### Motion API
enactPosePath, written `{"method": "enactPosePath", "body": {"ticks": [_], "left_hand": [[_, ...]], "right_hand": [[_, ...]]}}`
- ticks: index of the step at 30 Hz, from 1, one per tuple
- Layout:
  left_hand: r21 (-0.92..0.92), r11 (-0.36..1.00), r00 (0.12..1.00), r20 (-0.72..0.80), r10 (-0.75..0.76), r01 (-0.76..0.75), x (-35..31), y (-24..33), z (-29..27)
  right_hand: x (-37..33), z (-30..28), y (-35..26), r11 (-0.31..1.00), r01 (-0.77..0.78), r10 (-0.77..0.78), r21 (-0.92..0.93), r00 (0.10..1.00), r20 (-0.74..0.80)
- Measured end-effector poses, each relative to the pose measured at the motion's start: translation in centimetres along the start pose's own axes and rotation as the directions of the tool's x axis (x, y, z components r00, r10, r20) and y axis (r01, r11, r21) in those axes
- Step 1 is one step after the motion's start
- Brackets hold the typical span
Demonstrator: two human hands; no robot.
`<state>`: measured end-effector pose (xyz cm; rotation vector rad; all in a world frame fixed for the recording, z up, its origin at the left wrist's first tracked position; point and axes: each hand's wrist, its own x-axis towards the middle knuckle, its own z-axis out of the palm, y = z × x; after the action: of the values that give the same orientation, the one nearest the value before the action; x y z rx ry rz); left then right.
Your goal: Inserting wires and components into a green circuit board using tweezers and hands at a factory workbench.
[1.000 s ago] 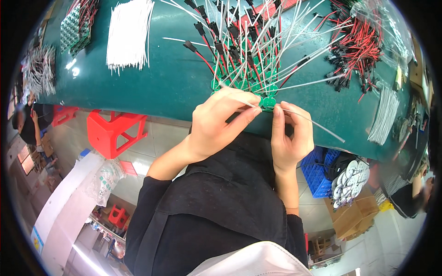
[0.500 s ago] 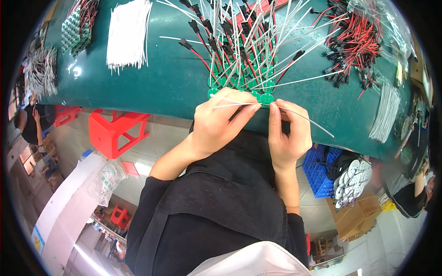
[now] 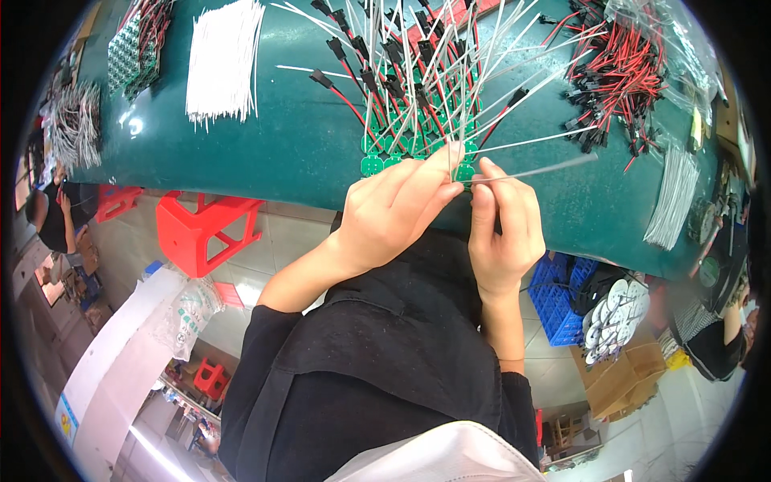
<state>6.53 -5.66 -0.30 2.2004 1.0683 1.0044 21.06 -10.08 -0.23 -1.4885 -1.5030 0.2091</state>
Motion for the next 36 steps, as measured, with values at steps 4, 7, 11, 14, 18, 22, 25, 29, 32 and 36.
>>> {"method": "enactPosePath", "body": {"ticks": [4,7,11,14,18,22,25,29,32,36], "left_hand": [[-0.052,0.999,1.000,-0.027,0.012,-0.013,0.1,-0.2,-0.1],[-0.280,0.958,0.998,0.008,-0.068,0.067,0.0,-0.1,-1.4],[-0.330,0.936,0.976,-0.133,-0.172,0.120,0.1,-0.3,-4.9],[-0.198,0.925,0.906,-0.215,-0.363,0.324,0.0,-1.7,-8.1],[0.006,0.870,0.847,-0.229,-0.479,0.494,0.8,-4.9,-12.0],[0.223,0.817,0.843,-0.231,-0.486,0.532,1.9,-8.4,-13.8],[0.360,0.782,0.860,-0.211,-0.464,0.509,2.5,-9.8,-14.0],[0.463,0.809,0.931,-0.222,-0.290,0.362,2.6,-7.1,-12.9],[0.203,0.971,0.991,0.053,0.122,-0.130,1.8,-3.7,-10.0],[0.090,0.956,0.940,0.232,0.251,-0.278,0.5,-2.3,-4.5]], "right_hand": [[0.5,-0.6,-0.3,0.993,-0.107,0.110,-0.042,0.992,0.064],[1.7,-1.3,-0.3,0.974,-0.143,0.154,-0.174,0.986,0.057],[3.7,-1.7,-0.4,0.928,-0.101,0.136,-0.359,0.988,0.071],[4.6,-1.1,-1.0,0.895,0.016,0.048,-0.445,0.990,0.132],[5.7,-0.9,-2.5,0.886,0.098,0.005,-0.453,0.975,0.222],[6.5,-2.6,-1.7,0.924,0.031,0.048,-0.381,0.980,0.195],[6.8,-5.3,0.9,0.850,-0.111,0.161,-0.515,0.986,0.053],[5.4,-6.8,4.3,0.697,-0.352,0.430,-0.625,0.902,-0.028],[5.3,-5.6,4.8,0.652,-0.344,0.459,-0.675,0.888,-0.009],[5.5,-4.9,5.4,0.667,-0.295,0.398,-0.684,0.917,-0.008]]}}
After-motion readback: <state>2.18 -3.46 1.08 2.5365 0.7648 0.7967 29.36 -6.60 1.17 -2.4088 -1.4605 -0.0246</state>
